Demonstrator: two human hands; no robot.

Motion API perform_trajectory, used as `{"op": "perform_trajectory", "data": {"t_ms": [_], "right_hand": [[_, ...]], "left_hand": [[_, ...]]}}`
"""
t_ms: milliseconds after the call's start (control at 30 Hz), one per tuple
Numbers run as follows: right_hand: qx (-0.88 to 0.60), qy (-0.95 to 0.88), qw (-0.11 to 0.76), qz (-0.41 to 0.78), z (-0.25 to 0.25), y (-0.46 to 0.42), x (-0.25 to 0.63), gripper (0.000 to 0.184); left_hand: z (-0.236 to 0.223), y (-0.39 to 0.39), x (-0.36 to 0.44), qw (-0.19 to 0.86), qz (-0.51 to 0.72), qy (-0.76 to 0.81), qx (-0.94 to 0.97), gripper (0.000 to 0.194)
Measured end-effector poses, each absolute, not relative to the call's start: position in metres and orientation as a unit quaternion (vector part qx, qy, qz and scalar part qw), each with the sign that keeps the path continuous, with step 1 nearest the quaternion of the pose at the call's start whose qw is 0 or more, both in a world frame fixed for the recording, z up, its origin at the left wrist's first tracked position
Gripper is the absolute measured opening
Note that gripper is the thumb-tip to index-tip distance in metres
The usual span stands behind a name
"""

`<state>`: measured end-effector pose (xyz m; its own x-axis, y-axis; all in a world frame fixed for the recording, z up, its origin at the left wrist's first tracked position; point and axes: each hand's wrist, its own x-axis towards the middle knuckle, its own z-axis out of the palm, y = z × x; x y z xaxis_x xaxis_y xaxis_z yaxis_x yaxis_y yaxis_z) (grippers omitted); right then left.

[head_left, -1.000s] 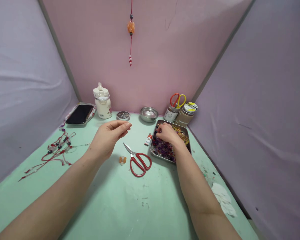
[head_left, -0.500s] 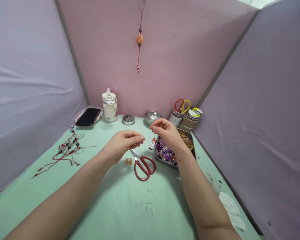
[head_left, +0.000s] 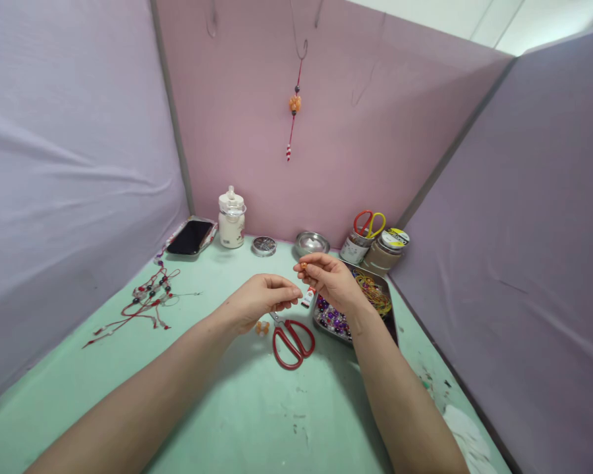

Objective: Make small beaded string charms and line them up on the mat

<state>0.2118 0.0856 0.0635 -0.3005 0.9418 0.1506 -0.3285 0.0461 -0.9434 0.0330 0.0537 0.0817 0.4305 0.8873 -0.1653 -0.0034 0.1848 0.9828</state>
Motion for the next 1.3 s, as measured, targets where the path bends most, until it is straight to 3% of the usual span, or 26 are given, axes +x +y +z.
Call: {"op": "perform_trajectory", "data": {"t_ms": [500, 967, 1133, 1300], "right_hand": [[-0.321, -0.57, 0.491, 0.575, 0.059, 0.086, 0.209, 0.016], [-0.317, -0.626, 0.461, 0.543, 0.064, 0.082, 0.213, 0.014], [-0.326, -0.634, 0.448, 0.539, 0.073, 0.078, 0.216, 0.023], [-0.346, -0.671, 0.436, 0.49, 0.082, 0.073, 0.219, 0.012]], "left_hand": [[0.073, 0.057, 0.033, 0.675, 0.314, 0.413, 0.525, 0.026], [0.073, 0.058, 0.032, 0.7, 0.316, 0.377, 0.518, 0.019], [0.07, 0.06, 0.033, 0.636, 0.338, 0.421, 0.551, 0.02], [0.068, 0.06, 0.036, 0.531, 0.374, 0.431, 0.627, 0.019]]}}
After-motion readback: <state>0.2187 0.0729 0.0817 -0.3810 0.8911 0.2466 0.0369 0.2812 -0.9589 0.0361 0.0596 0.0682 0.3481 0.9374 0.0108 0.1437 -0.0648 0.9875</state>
